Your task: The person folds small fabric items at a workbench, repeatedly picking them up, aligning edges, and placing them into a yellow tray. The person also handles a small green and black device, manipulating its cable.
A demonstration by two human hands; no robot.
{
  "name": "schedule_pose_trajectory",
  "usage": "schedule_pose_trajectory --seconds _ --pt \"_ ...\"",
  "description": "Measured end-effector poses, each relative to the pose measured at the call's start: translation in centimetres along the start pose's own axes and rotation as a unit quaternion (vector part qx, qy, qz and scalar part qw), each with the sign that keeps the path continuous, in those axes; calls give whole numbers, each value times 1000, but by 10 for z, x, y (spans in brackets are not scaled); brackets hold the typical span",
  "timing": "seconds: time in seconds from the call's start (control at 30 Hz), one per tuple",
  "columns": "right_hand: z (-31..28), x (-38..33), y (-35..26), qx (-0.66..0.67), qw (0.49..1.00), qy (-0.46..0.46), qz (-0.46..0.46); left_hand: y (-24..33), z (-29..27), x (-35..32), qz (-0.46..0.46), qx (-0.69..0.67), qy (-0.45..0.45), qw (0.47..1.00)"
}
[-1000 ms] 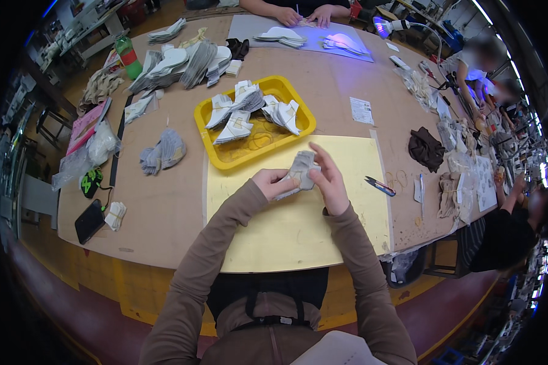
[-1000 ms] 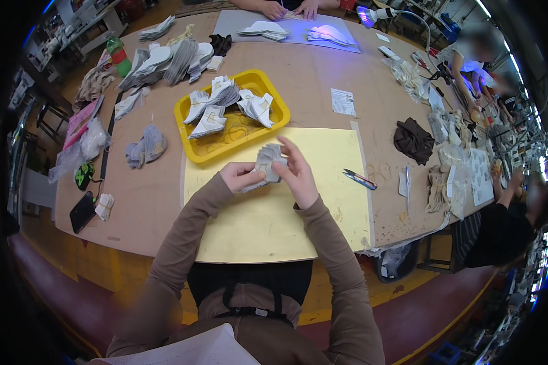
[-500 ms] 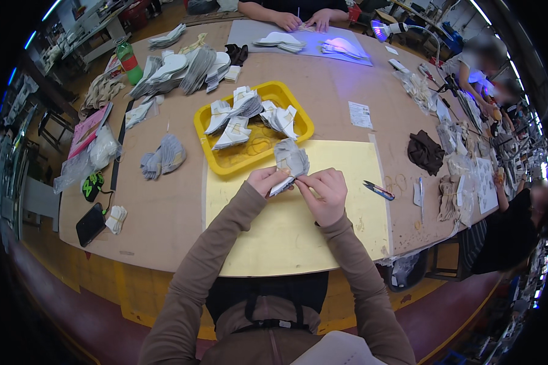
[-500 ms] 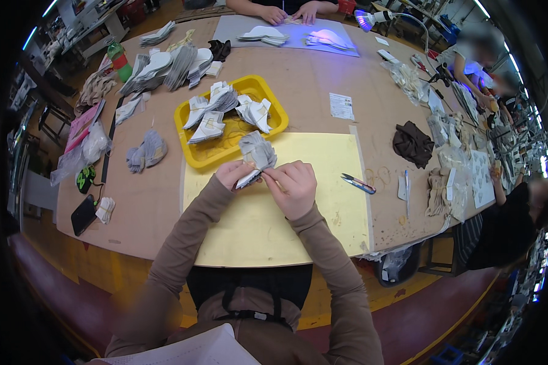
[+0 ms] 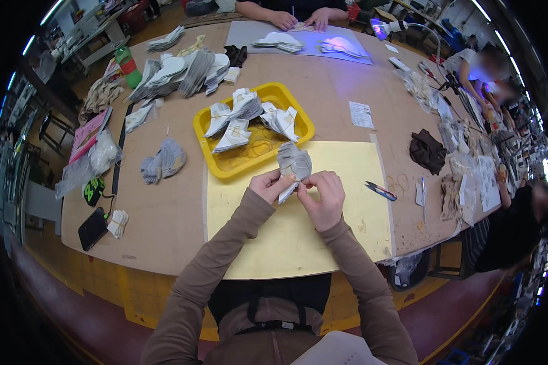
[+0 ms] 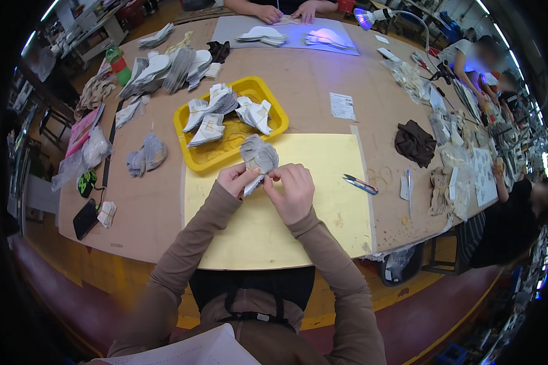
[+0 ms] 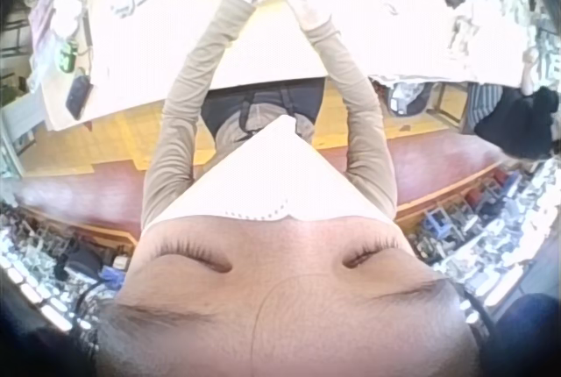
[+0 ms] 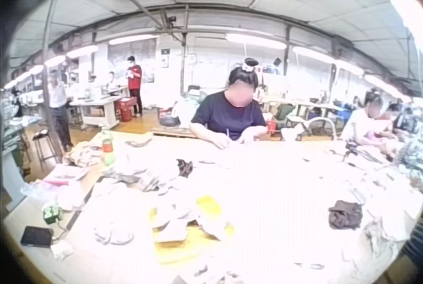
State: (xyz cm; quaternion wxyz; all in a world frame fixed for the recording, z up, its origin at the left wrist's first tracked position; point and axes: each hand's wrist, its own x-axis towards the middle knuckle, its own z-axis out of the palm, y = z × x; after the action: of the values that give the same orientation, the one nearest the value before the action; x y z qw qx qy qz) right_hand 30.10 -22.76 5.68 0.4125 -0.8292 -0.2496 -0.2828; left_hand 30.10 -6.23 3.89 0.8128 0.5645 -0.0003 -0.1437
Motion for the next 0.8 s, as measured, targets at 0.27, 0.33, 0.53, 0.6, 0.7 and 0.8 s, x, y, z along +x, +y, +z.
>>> schedule_pose_trajectory --seconds 0.27,0.33,0.53,0.6,0.7,0.8 --pt "1 -7 11 557 783 -77 267 28 -19 2 -61 28 -2 998" --pt "-9 -6 16 477 826 -90 287 21 -29 9 -84 77 -76 991" --pt "-20 5 30 331 914 -36 233 30 -13 -3 -112 -22 -132 985" --pt "-22 4 27 310 924 -43 220 23 -20 0 -129 1 -162 978" --pt "-22 5 24 296 933 -57 197 26 -22 1 -142 10 -176 974" --pt "-22 4 20 298 935 -72 179 32 -17 0 -152 56 -173 971"
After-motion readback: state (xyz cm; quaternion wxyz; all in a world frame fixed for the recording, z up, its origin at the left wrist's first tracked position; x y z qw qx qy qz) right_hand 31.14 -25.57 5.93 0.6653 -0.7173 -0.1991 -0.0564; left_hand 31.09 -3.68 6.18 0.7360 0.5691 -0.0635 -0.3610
